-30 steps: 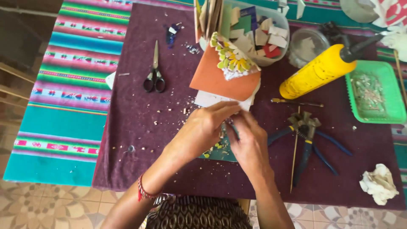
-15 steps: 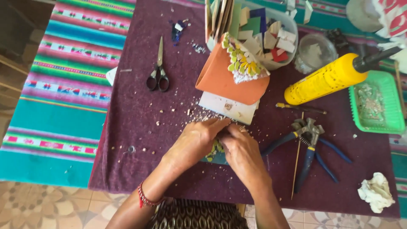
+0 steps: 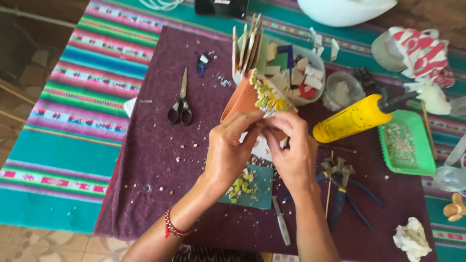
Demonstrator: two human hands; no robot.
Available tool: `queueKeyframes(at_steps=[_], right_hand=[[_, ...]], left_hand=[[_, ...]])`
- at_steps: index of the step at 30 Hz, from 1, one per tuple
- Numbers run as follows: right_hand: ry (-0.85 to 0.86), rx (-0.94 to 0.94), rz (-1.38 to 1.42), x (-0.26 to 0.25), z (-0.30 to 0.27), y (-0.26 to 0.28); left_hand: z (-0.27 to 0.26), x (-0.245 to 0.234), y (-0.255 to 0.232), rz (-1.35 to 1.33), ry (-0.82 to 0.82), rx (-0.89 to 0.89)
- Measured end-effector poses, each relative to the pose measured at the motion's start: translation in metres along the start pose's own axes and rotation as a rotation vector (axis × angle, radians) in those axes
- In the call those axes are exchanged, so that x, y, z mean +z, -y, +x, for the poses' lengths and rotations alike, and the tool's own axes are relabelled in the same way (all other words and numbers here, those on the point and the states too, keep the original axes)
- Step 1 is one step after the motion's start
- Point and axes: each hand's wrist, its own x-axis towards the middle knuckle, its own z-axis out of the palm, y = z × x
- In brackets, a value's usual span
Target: Applying glue to a small pot and attaching individual mosaic tiles to create a decorative pattern.
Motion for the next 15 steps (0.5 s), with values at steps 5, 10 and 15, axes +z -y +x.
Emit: queueKeyframes(at_steps=[5,10,15], right_hand=[[-0.011,-0.128,0.114,0.01,0.015,-0.027],[-0.114,-0.138,0.078,0.022,0.011,-0.043],[-0.245,-0.224,0.086,0.026,0.01,-0.043]], left_hand=[[0.012,0.011,0.017,0.011,-0.125,0.118],[0.01,0.018,0.032,0.175,-0.162,0.269],[0.006,0.024,0.05,0.496,-0.229,0.591]])
